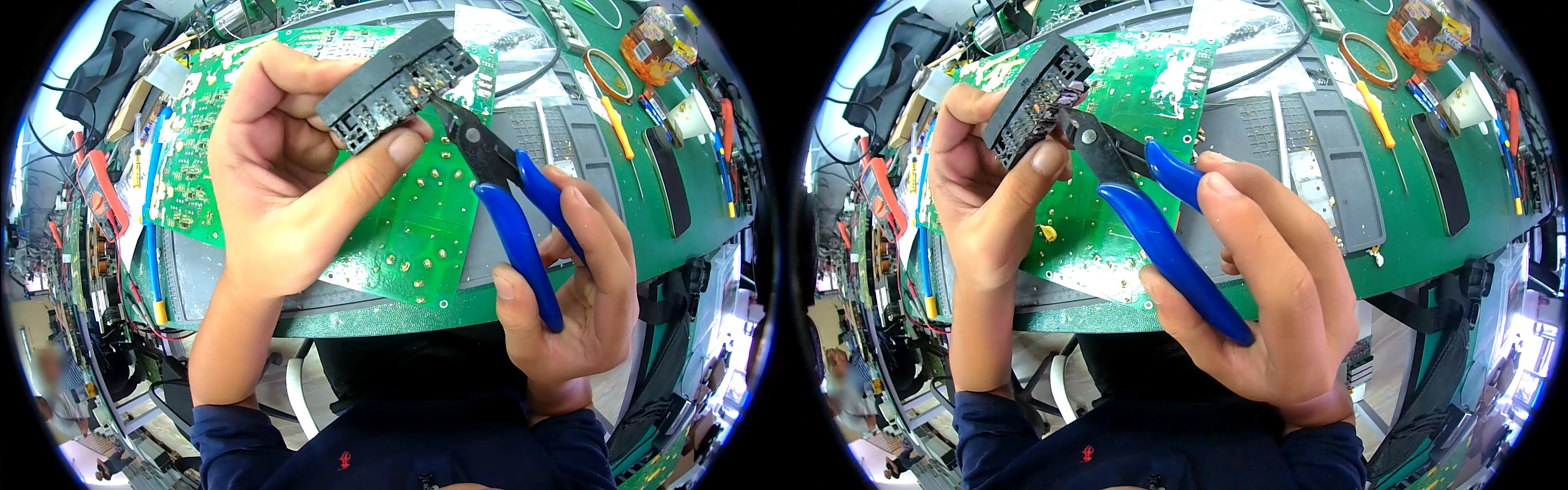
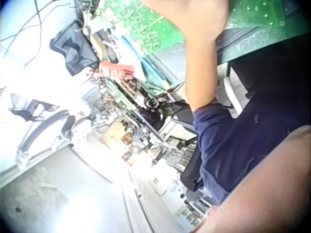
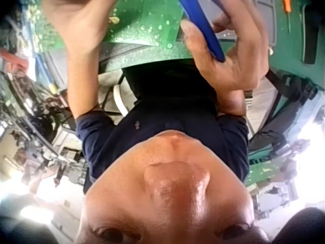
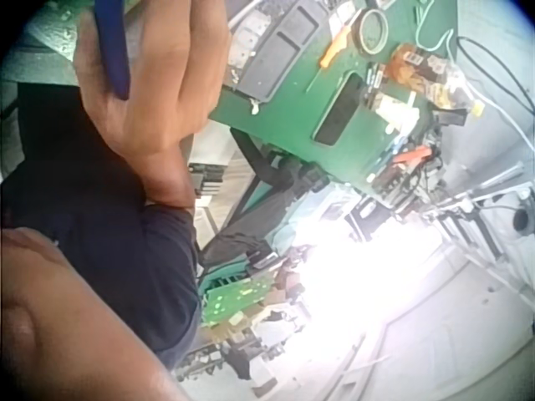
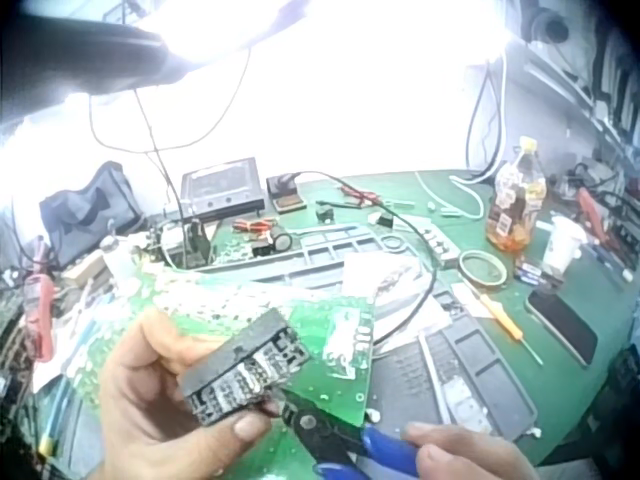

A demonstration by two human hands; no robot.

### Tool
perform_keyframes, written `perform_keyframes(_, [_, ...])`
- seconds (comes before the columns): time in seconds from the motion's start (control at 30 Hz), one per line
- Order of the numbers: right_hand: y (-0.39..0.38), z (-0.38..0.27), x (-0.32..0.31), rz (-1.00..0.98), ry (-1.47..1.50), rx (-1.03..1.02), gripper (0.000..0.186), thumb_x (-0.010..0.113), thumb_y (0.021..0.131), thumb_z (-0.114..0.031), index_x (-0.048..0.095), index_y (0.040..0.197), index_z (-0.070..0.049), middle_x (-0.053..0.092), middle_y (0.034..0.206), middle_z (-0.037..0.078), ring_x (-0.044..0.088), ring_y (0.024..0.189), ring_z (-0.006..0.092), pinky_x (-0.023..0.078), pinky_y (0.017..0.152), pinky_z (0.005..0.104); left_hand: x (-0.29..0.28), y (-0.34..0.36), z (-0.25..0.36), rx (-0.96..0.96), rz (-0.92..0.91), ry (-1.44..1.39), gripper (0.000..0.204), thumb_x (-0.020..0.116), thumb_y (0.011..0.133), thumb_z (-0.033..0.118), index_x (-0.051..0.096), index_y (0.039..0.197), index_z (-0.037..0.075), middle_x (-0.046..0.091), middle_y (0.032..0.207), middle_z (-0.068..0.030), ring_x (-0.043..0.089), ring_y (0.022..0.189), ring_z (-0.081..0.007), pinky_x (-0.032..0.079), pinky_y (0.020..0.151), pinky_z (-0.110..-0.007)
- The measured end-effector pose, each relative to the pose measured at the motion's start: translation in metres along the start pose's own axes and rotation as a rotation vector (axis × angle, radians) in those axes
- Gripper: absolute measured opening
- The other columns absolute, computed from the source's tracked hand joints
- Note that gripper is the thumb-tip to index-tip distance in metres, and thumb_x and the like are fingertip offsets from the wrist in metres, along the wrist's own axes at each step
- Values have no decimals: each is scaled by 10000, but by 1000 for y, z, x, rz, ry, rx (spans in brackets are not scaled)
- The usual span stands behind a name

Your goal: The person uses a screwdriver and wire cutters to manipulate and disassemble small electronic components on a workbench.

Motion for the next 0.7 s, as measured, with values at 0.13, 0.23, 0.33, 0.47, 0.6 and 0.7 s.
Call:
perform_keyframes(0.13, [3, 2, -3, -33, -24, -54, 595, 797, 839, -205, 543, 1299, 76, 636, 1209, 293, 649, 910, 214, 480, 610, 221, 6, 0, 5, -82, -9, 57, 524, 716, 852, 83, 479, 1305, -30, 679, 1038, -139, 641, 764, -127, 521, 670, -247])
perform_keyframes(0.23, [5, 3, -4, -55, -60, -96, 600, 796, 837, -217, 546, 1293, 83, 644, 1199, 287, 639, 877, 204, 468, 599, 225, 4, 2, 7, -128, -92, 155, 597, 685, 870, 135, 449, 1385, -53, 619, 1222, -181, 620, 750, -114, 515, 651, -242])
perform_keyframes(0.33, [5, 10, -3, -26, -41, -93, 609, 799, 833, -240, 554, 1289, 81, 649, 1188, 283, 623, 847, 198, 467, 602, 239, 5, 2, 9, -135, -156, 202, 582, 623, 901, 121, 433, 1419, -65, 505, 1425, -213, 593, 750, -102, 510, 635, -243])
perform_keyframes(0.47, [10, 13, -5, -65, -131, -86, 659, 799, 832, -378, 581, 1287, 47, 683, 1171, 196, 568, 779, 163, 453, 625, 249, 3, -1, 8, -157, -175, 244, 550, 568, 927, 100, 424, 1433, -61, 471, 1463, -218, 574, 758, -99, 507, 624, -248])
perform_keyframes(0.6, [18, 7, -11, -148, -195, -58, 665, 778, 832, -441, 611, 1272, 29, 697, 1157, 144, 553, 761, 148, 433, 621, 242, 2, -1, 6, -123, -172, 206, 547, 559, 930, 99, 426, 1437, -59, 465, 1468, -221, 571, 752, -104, 505, 618, -250])
perform_keyframes(0.7, [23, 3, -12, -180, -207, -64, 643, 773, 835, -433, 624, 1257, 29, 695, 1153, 142, 580, 793, 151, 423, 614, 239, 6, -2, 4, -14, -192, 158, 546, 557, 929, 93, 428, 1439, -54, 466, 1467, -222, 572, 750, -110, 502, 614, -252])
Point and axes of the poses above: each hand's wrist, its own y-axis towards the middle knuckle, its own x-axis out of the palm, z = x × y, the point moved 2 cm from there along y, towards the middle knuckle
